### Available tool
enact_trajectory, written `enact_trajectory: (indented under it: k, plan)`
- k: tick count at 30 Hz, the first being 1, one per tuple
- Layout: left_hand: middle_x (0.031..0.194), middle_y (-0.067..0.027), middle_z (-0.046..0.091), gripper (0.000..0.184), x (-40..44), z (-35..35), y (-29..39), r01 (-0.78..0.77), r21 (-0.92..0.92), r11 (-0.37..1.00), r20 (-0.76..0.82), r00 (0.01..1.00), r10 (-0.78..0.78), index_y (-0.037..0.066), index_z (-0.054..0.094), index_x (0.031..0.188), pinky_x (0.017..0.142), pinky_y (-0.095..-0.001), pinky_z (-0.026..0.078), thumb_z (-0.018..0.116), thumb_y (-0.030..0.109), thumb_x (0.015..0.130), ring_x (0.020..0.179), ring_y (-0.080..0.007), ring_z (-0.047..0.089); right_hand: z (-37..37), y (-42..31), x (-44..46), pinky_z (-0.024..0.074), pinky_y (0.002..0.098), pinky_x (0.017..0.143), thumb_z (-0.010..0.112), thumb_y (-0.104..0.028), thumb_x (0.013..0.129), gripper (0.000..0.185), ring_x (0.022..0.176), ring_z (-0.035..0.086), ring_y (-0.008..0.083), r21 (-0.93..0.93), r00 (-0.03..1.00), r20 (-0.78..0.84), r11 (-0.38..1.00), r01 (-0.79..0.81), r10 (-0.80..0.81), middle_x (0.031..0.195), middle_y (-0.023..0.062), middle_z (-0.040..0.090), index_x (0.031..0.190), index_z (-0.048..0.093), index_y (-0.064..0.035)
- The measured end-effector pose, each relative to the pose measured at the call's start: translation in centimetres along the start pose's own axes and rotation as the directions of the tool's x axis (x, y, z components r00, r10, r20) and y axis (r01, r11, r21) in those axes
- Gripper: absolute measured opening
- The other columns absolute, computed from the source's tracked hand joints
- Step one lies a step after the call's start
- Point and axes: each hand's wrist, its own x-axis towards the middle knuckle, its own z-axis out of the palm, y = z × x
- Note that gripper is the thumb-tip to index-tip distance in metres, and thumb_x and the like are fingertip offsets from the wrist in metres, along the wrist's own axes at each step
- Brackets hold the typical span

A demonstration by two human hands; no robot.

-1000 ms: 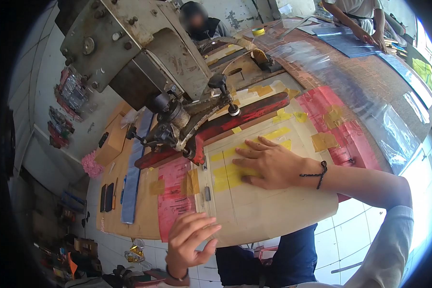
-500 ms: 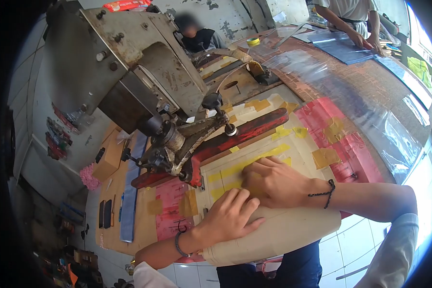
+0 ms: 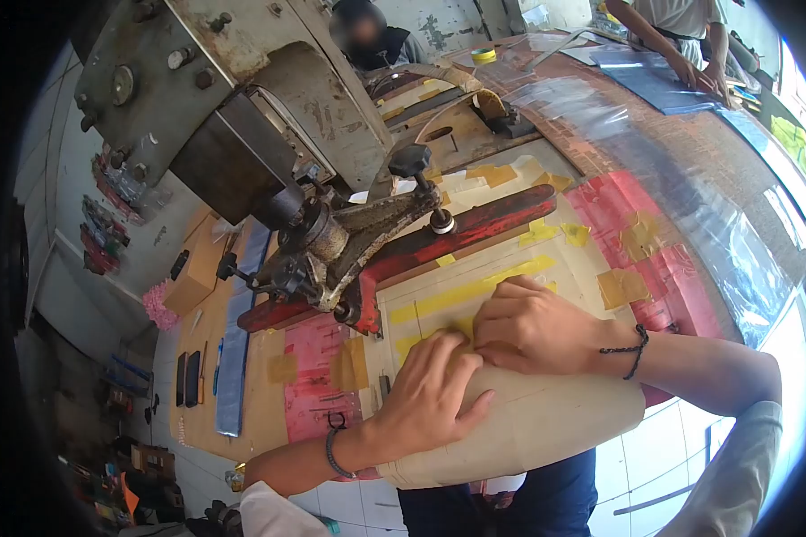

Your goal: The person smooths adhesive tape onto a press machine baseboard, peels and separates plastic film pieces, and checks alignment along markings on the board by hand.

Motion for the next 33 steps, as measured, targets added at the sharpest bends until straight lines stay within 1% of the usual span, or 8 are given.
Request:
enact_trajectory:
  k: [3,9,12,18,21,24,29,33]
  plan:
    - [0.107,-0.0198,0.052,0.030,-0.4,-0.2,0.4,-0.028,0.012,1.000,0.086,0.996,0.027,0.002,0.059,0.095,0.085,-0.0463,0.048,0.073,0.026,0.082,0.095,-0.0374,0.056,0.8,-0.2,0.1,0.0430,0.0442,0.101,0.069,-0.032,0.089,0.034,0.114,0.056,0.0286,-0.088,0.975,-0.223,0.996,-0.007,-0.013,0.116,0.0109,0.063,0.114,0.069,-0.0095]
    - [0.102,-0.0192,0.052,0.033,-0.8,-0.3,0.7,-0.054,-0.001,0.999,0.118,0.992,0.054,0.000,0.059,0.096,0.084,-0.0444,0.047,0.070,0.029,0.084,0.092,-0.0356,0.056,0.1,-1.0,0.1,0.0396,0.0438,0.102,0.070,-0.037,0.088,0.045,0.111,0.056,0.0282,-0.082,0.991,-0.107,0.993,-0.086,0.078,0.118,0.0105,0.061,0.125,0.064,-0.0115]
    - [0.100,-0.0200,0.052,0.034,-0.5,-0.3,0.7,-0.038,0.012,0.999,0.087,0.995,0.037,-0.001,0.057,0.098,0.085,-0.0443,0.046,0.068,0.028,0.085,0.094,-0.0341,0.055,-0.2,-1.1,0.0,0.0401,0.0423,0.097,0.070,-0.038,0.088,0.045,0.105,0.057,0.0266,-0.082,0.993,-0.012,0.990,-0.116,0.115,0.110,0.0078,0.063,0.124,0.065,-0.0114]
    - [0.119,-0.0251,0.048,0.047,-0.7,-0.1,0.9,0.049,0.040,0.998,0.062,0.997,-0.051,0.001,0.054,0.116,0.097,-0.0509,0.042,0.072,0.029,0.083,0.112,-0.0417,0.050,0.5,-0.4,-0.1,0.0397,0.0397,0.092,0.070,-0.030,0.088,0.027,0.096,0.058,0.0246,0.005,0.991,-0.040,0.992,-0.127,0.127,0.094,0.0054,0.064,0.106,0.067,-0.0101]
    - [0.125,-0.0271,0.046,0.057,-0.6,-0.2,0.9,0.048,0.048,0.998,0.032,0.998,-0.050,0.001,0.047,0.126,0.101,-0.0546,0.039,0.073,0.026,0.083,0.117,-0.0434,0.048,0.7,-0.4,-0.2,0.0417,0.0412,0.091,0.068,-0.021,0.088,0.017,0.095,0.060,0.0261,0.010,0.992,-0.118,0.999,-0.045,0.046,0.092,0.0072,0.065,0.099,0.064,-0.0082]
    - [0.127,-0.0277,0.046,0.062,-0.6,0.1,0.7,0.031,0.010,0.999,-0.026,0.999,-0.030,0.001,0.042,0.133,0.103,-0.0561,0.037,0.073,0.021,0.083,0.118,-0.0439,0.048,0.8,0.0,0.0,0.0481,0.0419,0.080,0.065,-0.015,0.089,0.013,0.088,0.064,0.0294,0.204,0.976,-0.216,0.977,0.057,-0.012,0.086,0.0092,0.067,0.097,0.062,-0.0058]
    - [0.123,-0.0235,0.051,0.067,-1.1,1.3,0.5,-0.010,-0.213,0.977,-0.120,0.993,-0.016,0.002,0.036,0.140,0.102,-0.0550,0.036,0.072,0.012,0.085,0.115,-0.0404,0.051,0.4,0.4,-0.8,0.0517,0.0370,0.061,0.058,-0.014,0.094,0.012,0.070,0.070,0.0275,0.462,0.985,-0.175,0.884,0.076,0.006,0.080,0.0143,0.070,0.098,0.056,-0.0028]
    - [0.103,-0.0141,0.058,0.053,-0.3,-0.3,0.7,0.072,-0.221,0.973,-0.076,0.993,-0.090,0.002,0.047,0.134,0.085,-0.0470,0.044,0.070,0.006,0.087,0.095,-0.0319,0.059,-0.2,0.0,-0.8,0.0527,0.0333,0.061,0.053,-0.016,0.098,0.014,0.066,0.071,0.0201,0.720,0.980,-0.083,0.691,-0.065,0.179,0.080,0.0146,0.072,0.102,0.050,-0.0030]
